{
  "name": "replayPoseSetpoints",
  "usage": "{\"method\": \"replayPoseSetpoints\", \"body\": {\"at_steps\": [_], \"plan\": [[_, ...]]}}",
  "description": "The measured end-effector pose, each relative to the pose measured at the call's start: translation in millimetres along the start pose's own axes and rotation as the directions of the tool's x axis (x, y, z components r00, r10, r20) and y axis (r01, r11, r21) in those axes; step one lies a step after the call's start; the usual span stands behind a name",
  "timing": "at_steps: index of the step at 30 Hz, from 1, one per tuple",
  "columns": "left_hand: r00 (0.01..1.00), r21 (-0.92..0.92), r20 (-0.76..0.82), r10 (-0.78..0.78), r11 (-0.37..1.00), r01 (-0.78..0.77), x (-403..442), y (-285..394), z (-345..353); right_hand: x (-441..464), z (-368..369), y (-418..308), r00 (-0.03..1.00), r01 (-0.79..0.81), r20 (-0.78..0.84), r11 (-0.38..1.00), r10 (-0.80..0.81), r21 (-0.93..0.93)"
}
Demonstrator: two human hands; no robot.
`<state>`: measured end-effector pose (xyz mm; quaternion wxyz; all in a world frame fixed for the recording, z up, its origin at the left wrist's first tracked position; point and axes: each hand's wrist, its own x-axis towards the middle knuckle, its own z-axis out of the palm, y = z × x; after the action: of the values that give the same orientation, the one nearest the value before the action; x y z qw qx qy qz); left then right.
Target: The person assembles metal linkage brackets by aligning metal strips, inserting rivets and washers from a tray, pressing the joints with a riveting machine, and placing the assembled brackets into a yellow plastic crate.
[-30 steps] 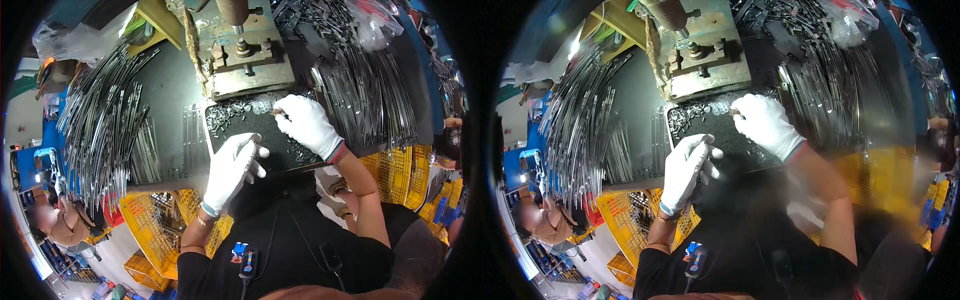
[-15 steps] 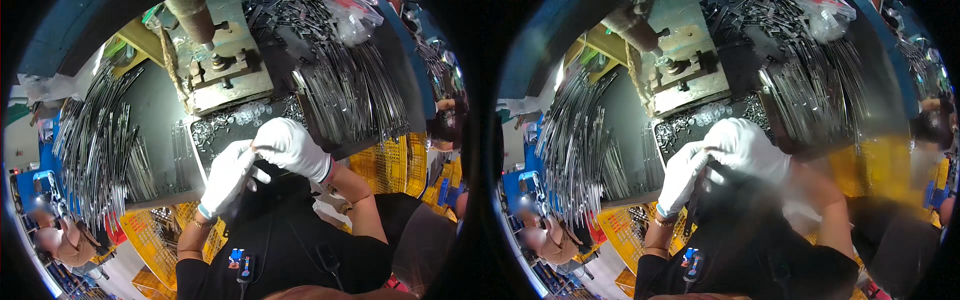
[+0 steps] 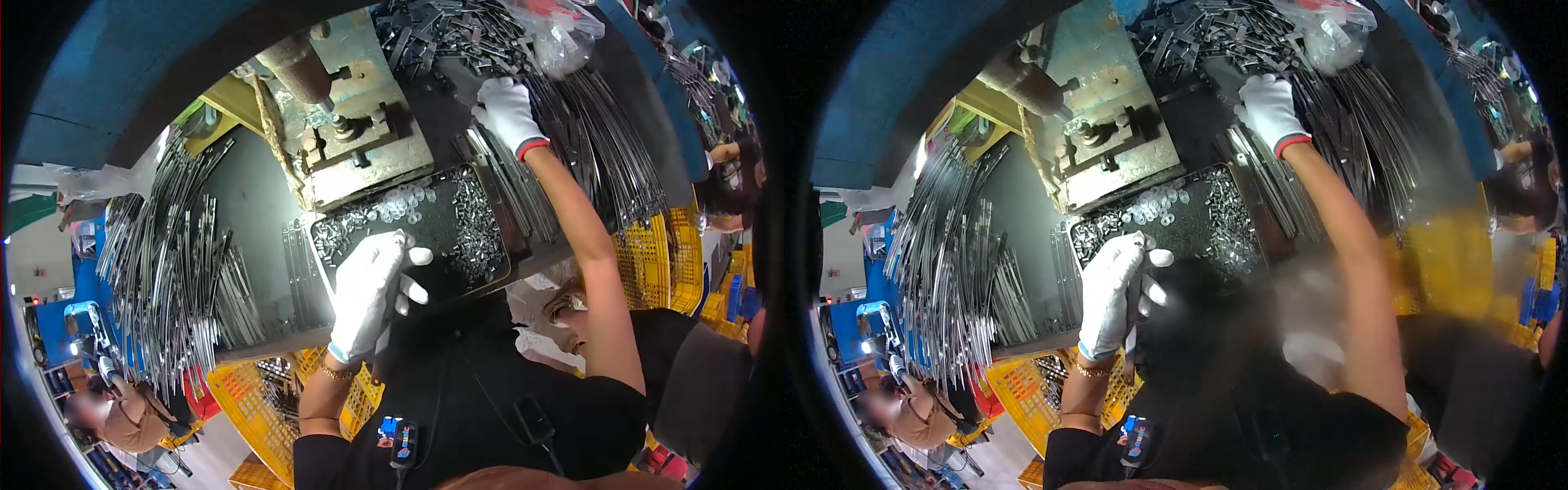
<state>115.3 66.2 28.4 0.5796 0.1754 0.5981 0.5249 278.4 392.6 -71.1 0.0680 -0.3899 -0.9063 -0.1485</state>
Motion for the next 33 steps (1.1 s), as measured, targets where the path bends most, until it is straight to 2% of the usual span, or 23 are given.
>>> {"method": "replayPoseSetpoints", "body": {"at_steps": [2, 4, 5, 6, 7, 8, 10, 12, 13, 14, 16, 19, 22, 23, 26, 27, 29, 30, 31, 32, 33], "plan": [[1.000, 0.012, -0.012, 0.013, 1.000, -0.013, -2, 1, 2, 8, -2, 5, 0.972, -0.094, 0.217, 0.996, 0.091, 0.005], [0.998, 0.004, -0.034, 0.044, 0.999, -0.044, -3, 3, 1, 3, -9, 19, 0.951, -0.309, 0.149, 0.862, 0.271, 0.402], [0.997, 0.005, -0.053, 0.059, 0.998, -0.058, -3, 4, -1, -2, -5, 32, 0.941, -0.292, 0.073, 0.683, 0.330, 0.669], [0.995, 0.005, -0.074, 0.072, 0.997, -0.072, -2, 5, -4, 0, -11, 40, 0.916, -0.262, 0.027, 0.543, 0.401, 0.798], [0.995, -0.043, -0.069, 0.077, 0.996, -0.080, -1, 4, -7, -1, -12, 40, 0.856, -0.157, -0.120, 0.473, 0.504, 0.867], [0.994, -0.015, -0.074, 0.078, 0.997, -0.079, 2, 8, -7, -6, -15, 41, 0.758, -0.037, -0.243, 0.412, 0.605, 0.910], [0.996, -0.014, -0.063, 0.065, 0.998, -0.066, 9, 12, -1, -20, -77, 8, 0.796, 0.152, -0.134, 0.020, 0.591, 0.988], [0.997, -0.028, -0.029, 0.076, 0.997, -0.077, 15, 14, 6, -56, -133, -41, 0.925, -0.061, 0.178, -0.331, 0.335, 0.942], [0.997, -0.086, -0.007, 0.074, 0.994, -0.074, 15, 13, 8, -75, -147, -57, 0.974, -0.150, 0.190, -0.276, 0.121, 0.949], [0.998, -0.063, 0.010, 0.063, 0.996, -0.062, 16, 14, 9, -89, -157, -71, 0.975, -0.217, 0.201, -0.200, -0.097, 0.955], [0.998, -0.071, 0.029, 0.047, 0.996, -0.045, 15, 13, 8, -106, -160, -98, 0.944, -0.329, 0.310, -0.288, -0.112, 0.899], [0.997, 0.039, 0.040, 0.062, 0.997, -0.064, 8, 17, 8, -109, -151, -112, 0.911, -0.413, 0.397, -0.242, -0.113, 0.878], [0.995, -0.011, 0.051, 0.085, 0.996, -0.084, 8, 14, 3, -111, -146, -118, 0.934, -0.357, 0.347, -0.170, -0.085, 0.918], [0.998, 0.206, 0.050, 0.038, 0.977, -0.047, 7, 20, -2, -111, -146, -119, 0.938, -0.347, 0.340, -0.126, -0.069, 0.929], [0.998, 0.222, 0.068, -0.010, 0.975, -0.005, 6, 19, -9, -105, -148, -119, 0.931, -0.361, 0.351, -0.107, -0.104, 0.926], [0.998, 0.194, 0.036, 0.049, 0.979, -0.056, 5, 29, -5, -98, -150, -114, 0.912, -0.387, 0.368, -0.079, -0.182, 0.919], [0.981, 0.092, 0.134, 0.138, 0.984, -0.151, 18, 34, -21, -72, -153, -113, 0.952, -0.230, 0.215, -0.046, -0.219, 0.972], [0.987, 0.112, 0.084, 0.135, 0.983, -0.143, 28, 44, -22, -55, -158, -113, 0.961, -0.172, 0.166, -0.006, -0.223, 0.985], [0.960, 0.065, 0.146, 0.237, 0.966, -0.249, 38, 59, -27, -36, -155, -111, 0.967, -0.118, 0.118, 0.013, -0.226, 0.993], [0.951, 0.110, 0.128, 0.283, 0.948, -0.297, 49, 69, -32, -18, -151, -110, 0.971, -0.062, 0.068, 0.032, -0.228, 0.998], [0.933, 0.280, 0.129, 0.337, 0.890, -0.360, 59, 83, -35, -1, -153, -107, 0.961, -0.142, 0.147, 0.038, -0.233, 0.989]]}}
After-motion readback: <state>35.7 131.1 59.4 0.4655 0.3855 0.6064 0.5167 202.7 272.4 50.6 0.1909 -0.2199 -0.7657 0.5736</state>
